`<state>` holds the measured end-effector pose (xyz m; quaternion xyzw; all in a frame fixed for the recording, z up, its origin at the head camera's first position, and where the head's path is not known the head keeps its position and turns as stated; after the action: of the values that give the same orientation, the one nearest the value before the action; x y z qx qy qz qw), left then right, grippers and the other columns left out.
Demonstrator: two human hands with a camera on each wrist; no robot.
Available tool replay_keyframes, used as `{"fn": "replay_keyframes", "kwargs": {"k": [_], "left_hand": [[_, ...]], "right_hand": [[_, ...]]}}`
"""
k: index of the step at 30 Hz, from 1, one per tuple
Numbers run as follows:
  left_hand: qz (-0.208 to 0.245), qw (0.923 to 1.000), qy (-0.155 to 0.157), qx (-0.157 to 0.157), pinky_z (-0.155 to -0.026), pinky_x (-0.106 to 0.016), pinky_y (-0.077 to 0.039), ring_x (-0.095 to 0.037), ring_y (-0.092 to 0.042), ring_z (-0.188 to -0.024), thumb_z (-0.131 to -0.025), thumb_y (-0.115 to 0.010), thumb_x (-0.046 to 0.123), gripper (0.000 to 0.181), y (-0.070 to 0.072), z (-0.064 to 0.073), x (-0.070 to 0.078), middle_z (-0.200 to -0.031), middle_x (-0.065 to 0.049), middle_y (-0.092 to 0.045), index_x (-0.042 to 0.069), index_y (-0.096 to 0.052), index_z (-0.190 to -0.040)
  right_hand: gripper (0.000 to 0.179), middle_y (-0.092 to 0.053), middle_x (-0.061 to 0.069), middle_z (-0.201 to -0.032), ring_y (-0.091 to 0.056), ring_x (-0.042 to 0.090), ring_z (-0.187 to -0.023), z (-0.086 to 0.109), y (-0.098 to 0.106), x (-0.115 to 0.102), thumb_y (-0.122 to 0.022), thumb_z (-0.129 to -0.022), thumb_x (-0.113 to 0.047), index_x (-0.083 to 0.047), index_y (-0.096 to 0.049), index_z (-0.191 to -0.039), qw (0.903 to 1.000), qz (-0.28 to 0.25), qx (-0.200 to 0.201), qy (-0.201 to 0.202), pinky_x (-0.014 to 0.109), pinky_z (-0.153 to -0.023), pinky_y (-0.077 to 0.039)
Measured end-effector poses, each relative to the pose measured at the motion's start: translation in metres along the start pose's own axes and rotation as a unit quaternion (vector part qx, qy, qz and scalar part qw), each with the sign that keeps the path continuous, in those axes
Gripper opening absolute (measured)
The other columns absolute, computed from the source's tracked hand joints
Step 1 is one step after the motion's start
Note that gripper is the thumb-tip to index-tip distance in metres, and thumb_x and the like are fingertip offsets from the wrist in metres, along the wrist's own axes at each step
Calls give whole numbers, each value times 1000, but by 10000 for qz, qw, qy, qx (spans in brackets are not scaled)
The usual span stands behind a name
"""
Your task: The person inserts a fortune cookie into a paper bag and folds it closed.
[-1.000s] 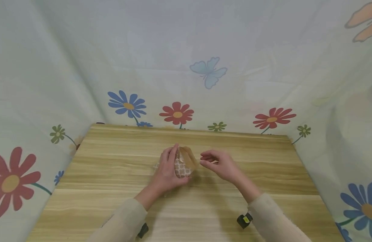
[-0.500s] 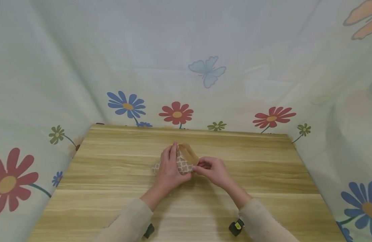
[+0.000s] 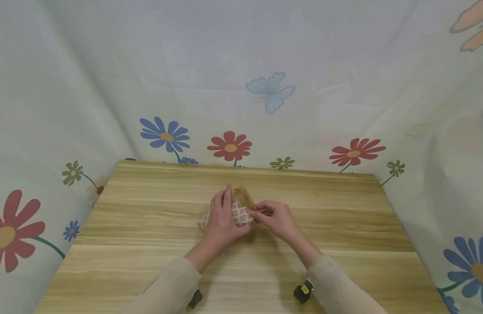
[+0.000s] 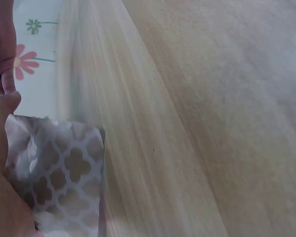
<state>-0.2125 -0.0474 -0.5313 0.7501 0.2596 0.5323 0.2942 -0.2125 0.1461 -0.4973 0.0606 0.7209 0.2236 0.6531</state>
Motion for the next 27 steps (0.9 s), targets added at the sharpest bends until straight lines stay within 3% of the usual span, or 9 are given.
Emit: {"fn": "replay_keyframes", "kwargs": {"k": [7, 10, 13, 19, 23, 27], "left_hand": [[422, 9977, 350, -389, -114, -58, -47, -38, -37, -148, -67, -100, 55, 144, 3, 2, -7, -165, -19, -28, 16, -10, -173], [671, 9948, 473, -598, -117, -58, -44, -38, -39, -148, -72, -97, 57, 139, 8, 1, -13, -166, -19, -29, 15, -11, -173], [922, 9916, 581, -699, -119, -57, -42, -37, -43, -147, -82, -88, 58, 124, 16, -2, -19, -163, -19, -37, 10, -17, -171], [1544, 9816, 767, -817, -116, -56, -45, -37, -55, -139, -101, -71, 51, 83, 30, -14, -28, -150, -19, -57, 2, -43, -161], [1865, 9725, 965, -1004, -110, -52, -51, -33, -64, -129, -105, -68, 45, 61, 30, -22, -33, -139, -14, -68, 4, -60, -149], [1997, 9651, 1252, -1145, -107, -50, -54, -29, -66, -126, -104, -67, 49, 51, 28, -28, -34, -135, -8, -72, 10, -72, -137]], "right_hand": [[16, -79, 20, -104, -79, 35, -91, -2, 4, 5, -77, -98, -7, 5, -78, -109, 10000, -3, 20, 48, 38, -79, -65], [15, -79, 19, -103, -79, 38, -92, -3, 7, 9, -77, -98, -6, 4, -78, -109, 10000, 15, 36, 8, 44, -81, -65], [14, -79, 18, -103, -78, 39, -93, -5, 11, 13, -77, -98, -6, 3, -79, -108, 10000, 28, 2, -19, 46, -82, -65], [16, -79, 19, -104, -78, 40, -93, -5, 21, 12, -76, -98, -6, 5, -77, -110, 9999, -53, -145, 24, 45, -83, -65], [19, -79, 19, -106, -77, 41, -95, -5, 27, 12, -76, -98, -7, 4, -77, -114, 9995, -162, -255, -97, 49, -87, -64], [20, -79, 21, -107, -77, 40, -96, -7, 31, 14, -75, -100, -8, 5, -76, -116, 9987, -363, -293, -213, 55, -90, -61]]}}
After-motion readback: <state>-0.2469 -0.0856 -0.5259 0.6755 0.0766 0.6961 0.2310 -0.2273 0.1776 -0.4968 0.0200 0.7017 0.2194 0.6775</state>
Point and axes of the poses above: each hand's wrist, its own z-axis away from the middle knuckle, its own y-axis out of the back of the hand, x = y × z, the point moved 2 cm from there along -z, towards the middle knuckle
